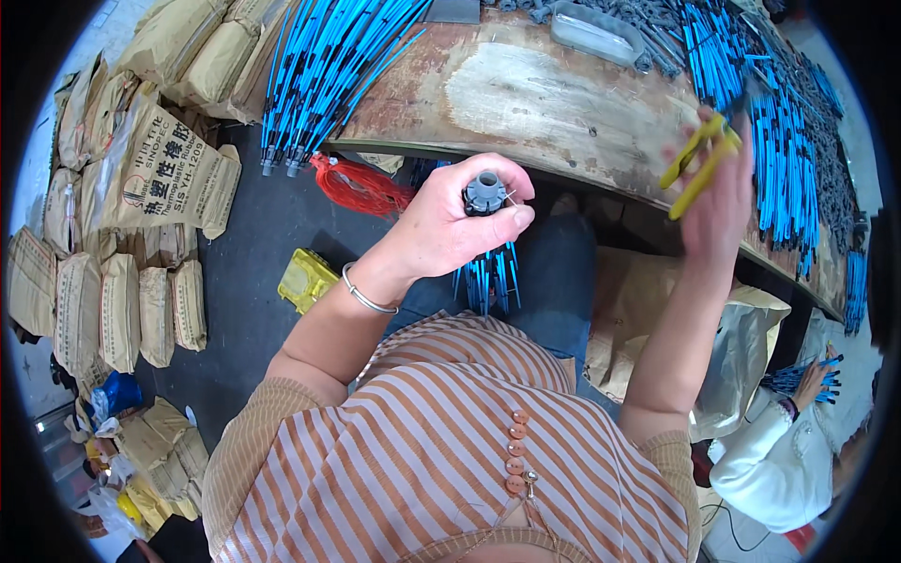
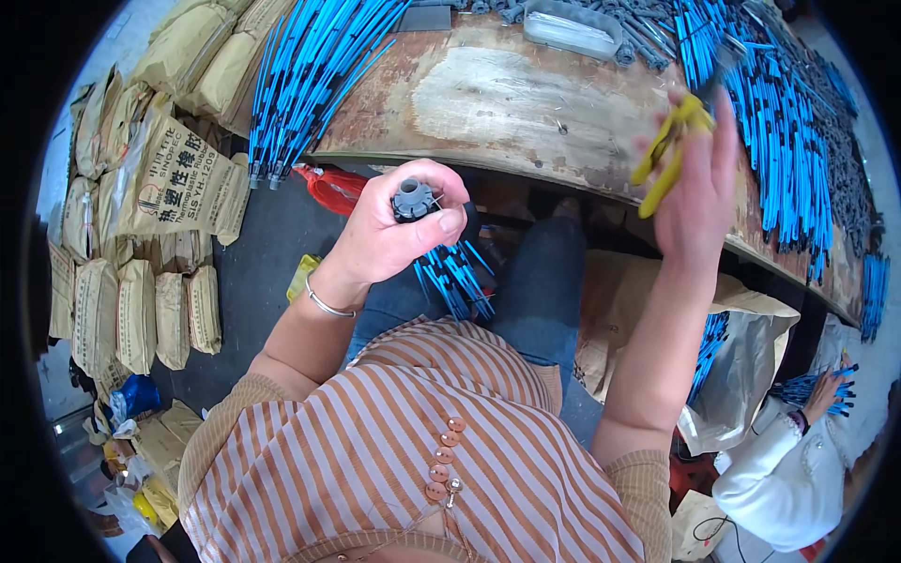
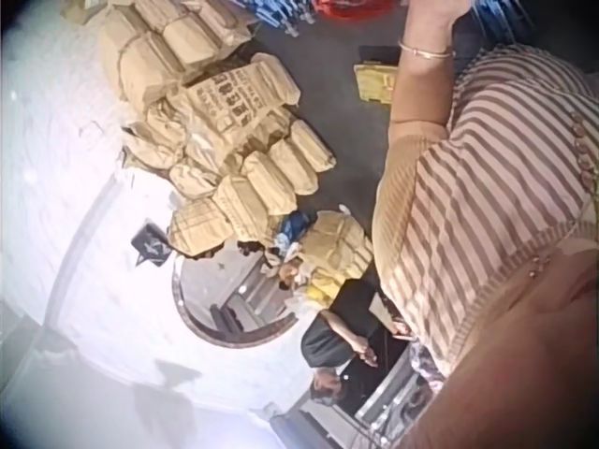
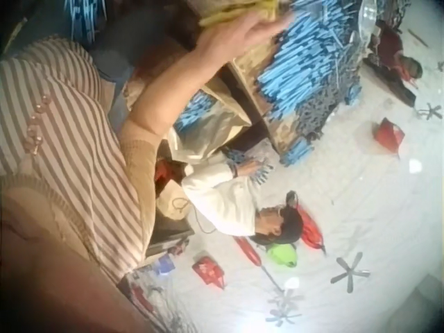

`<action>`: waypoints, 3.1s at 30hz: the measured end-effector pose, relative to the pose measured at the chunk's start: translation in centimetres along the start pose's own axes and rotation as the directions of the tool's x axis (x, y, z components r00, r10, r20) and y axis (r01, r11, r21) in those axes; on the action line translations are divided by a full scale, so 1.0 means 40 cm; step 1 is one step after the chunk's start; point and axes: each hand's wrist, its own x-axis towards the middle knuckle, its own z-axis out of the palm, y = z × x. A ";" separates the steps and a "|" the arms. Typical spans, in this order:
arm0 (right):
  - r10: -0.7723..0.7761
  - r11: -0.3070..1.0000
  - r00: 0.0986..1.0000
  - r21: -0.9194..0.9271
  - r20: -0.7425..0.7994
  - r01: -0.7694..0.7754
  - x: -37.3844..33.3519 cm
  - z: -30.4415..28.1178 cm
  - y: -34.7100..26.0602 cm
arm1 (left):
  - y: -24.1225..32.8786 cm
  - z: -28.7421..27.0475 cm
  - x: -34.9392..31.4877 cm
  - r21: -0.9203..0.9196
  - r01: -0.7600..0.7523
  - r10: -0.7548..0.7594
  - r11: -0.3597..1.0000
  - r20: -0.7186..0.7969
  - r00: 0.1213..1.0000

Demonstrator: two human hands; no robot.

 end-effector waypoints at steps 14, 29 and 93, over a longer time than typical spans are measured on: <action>-0.446 0.225 0.756 -0.758 0.479 0.613 -0.158 0.056 -0.024 | 0.012 0.025 0.012 0.088 -0.051 0.047 0.995 0.042 0.998; -0.380 0.048 0.748 -0.796 0.544 0.604 -0.191 0.083 -0.058 | 0.020 0.055 0.026 0.227 -0.007 0.018 0.974 -0.045 0.999; 0.481 0.239 -0.046 -0.181 0.876 -0.954 -0.236 -0.031 -0.036 | -0.015 0.013 0.057 0.075 -0.104 0.063 0.992 0.426 0.903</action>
